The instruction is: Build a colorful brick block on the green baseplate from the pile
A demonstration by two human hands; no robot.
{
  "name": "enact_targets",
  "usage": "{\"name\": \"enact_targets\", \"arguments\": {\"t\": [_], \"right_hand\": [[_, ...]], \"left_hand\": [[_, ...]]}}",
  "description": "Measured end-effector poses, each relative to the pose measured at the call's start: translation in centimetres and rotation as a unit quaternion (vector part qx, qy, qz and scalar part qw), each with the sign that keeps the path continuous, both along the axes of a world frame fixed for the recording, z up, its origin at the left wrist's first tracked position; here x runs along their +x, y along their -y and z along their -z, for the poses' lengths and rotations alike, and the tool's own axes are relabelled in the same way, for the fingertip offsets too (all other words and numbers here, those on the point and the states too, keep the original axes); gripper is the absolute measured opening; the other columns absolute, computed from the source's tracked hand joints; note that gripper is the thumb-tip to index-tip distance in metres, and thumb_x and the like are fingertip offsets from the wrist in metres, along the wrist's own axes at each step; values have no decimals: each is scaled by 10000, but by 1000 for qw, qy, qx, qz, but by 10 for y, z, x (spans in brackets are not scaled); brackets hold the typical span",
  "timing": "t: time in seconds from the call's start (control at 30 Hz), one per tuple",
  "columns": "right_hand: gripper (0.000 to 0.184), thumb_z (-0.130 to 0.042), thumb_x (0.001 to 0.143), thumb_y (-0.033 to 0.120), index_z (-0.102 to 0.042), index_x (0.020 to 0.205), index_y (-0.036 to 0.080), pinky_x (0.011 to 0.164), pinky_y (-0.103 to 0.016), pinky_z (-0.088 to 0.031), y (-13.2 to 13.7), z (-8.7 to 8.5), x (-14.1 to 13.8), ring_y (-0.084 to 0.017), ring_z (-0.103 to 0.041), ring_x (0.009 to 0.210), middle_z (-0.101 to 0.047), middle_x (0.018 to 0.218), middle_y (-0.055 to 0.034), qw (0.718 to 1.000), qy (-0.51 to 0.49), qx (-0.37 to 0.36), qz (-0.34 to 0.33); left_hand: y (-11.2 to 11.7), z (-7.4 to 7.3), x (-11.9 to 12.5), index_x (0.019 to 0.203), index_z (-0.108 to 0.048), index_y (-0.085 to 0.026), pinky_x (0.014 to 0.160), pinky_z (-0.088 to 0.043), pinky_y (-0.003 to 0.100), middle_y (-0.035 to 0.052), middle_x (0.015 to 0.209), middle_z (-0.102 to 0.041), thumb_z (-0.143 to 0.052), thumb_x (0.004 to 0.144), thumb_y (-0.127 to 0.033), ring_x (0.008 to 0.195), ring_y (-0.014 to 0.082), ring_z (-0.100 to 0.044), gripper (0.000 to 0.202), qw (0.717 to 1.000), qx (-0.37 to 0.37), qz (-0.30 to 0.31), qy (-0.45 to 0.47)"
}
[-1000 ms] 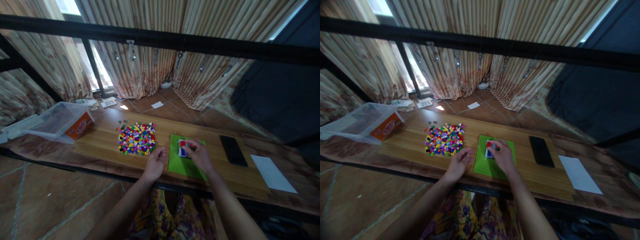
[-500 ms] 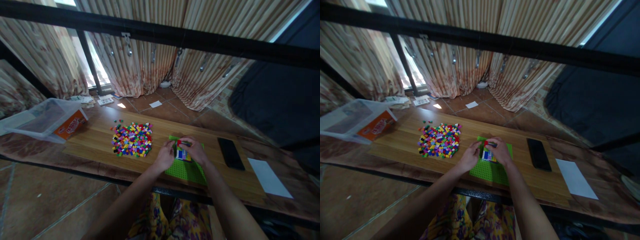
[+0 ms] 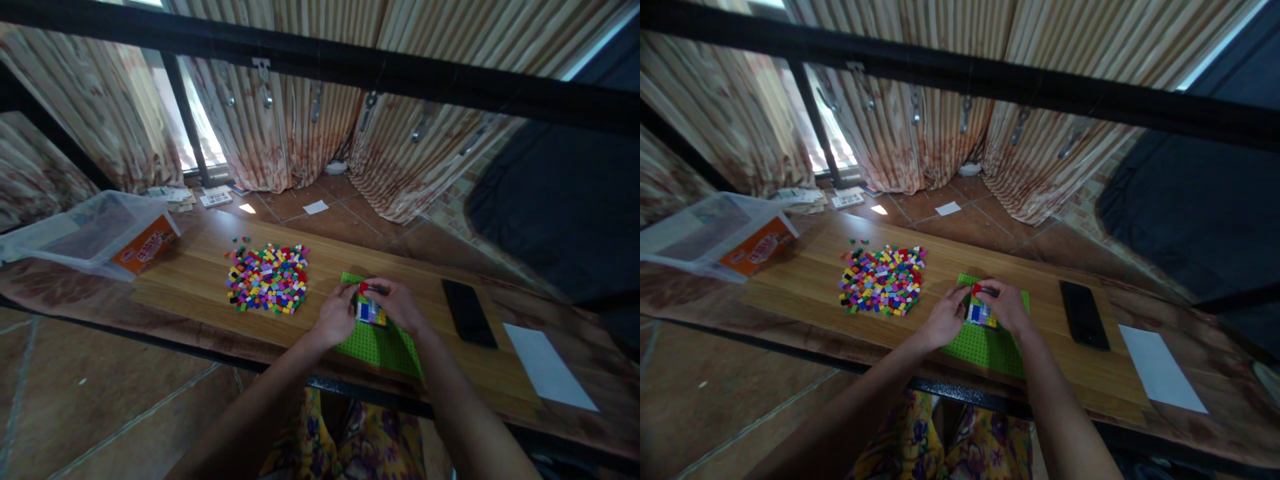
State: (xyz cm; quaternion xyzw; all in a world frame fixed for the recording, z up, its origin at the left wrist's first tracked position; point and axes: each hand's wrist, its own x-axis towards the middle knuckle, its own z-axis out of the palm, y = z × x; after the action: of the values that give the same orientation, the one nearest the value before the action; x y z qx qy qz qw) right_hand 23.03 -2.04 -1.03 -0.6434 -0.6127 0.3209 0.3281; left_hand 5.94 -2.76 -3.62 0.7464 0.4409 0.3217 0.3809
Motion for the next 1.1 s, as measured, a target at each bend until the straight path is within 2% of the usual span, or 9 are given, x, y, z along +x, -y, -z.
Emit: {"name": "enact_targets", "arguments": {"t": [0.23,0.4,0.6,0.7,0.83,0.93,1.1], "right_hand": [[250,-648,741,351,-726,941,223,852,-369,-493,-4,-1,3,-202,-666,881,-737,942,-38,999,30,13,-38],[237,-646,720,322,-729,909,205,791,-342,-504,-10,-5,5,-194,-663,814,-739,885,-33,997,28,-12,-66],[183,-617,725,294,-738,817,192,657,-280,-474,-24,-23,5,-174,-636,700,-726,769,-15,981,76,-58,-169],[167,-596,731,285,-731,775,196,615,-263,-439,-27,-31,4,-158,-610,649,-702,699,3,971,113,-54,-205],[180,-572,741,275,-733,779,204,603,-260,-415,-27,-34,2,-153,-596,632,-701,697,7,966,144,-32,-214],[185,-567,742,274,-735,784,208,598,-259,-408,-27,-34,0,-151,-589,622,-705,703,5,964,155,-31,-213],[190,-538,764,276,-707,738,193,586,-252,-383,-31,-35,0,-146,-573,619,-675,672,-2,948,202,-42,-243]], "left_hand": [[2,-6,1,1369,-466,-160,1129,-338,345,113,1392,-495,-407,787,-64,1283,207,-467,593,999,-5,10,-39],[6,-8,3,1386,-438,-153,1112,-357,354,131,1416,-475,-424,787,-76,1296,233,-457,604,998,-7,8,-55],[9,-10,5,1379,-440,-138,1081,-385,354,146,1390,-498,-396,804,-85,1270,251,-484,579,997,-3,-2,-79],[11,-9,6,1400,-407,-127,1090,-372,357,153,1396,-491,-408,807,-98,1287,255,-467,594,996,-3,-9,-83],[13,-9,7,1436,-345,-89,1116,-335,381,186,1429,-451,-436,785,-89,1328,275,-420,658,996,-9,-16,-88],[14,-11,8,1441,-342,-115,1110,-341,384,171,1446,-438,-440,774,-76,1328,279,-421,676,995,-18,-10,-98],[14,-16,9,1420,-363,-146,1083,-373,377,156,1398,-493,-445,773,-70,1292,261,-464,656,992,-7,-10,-122]]}}
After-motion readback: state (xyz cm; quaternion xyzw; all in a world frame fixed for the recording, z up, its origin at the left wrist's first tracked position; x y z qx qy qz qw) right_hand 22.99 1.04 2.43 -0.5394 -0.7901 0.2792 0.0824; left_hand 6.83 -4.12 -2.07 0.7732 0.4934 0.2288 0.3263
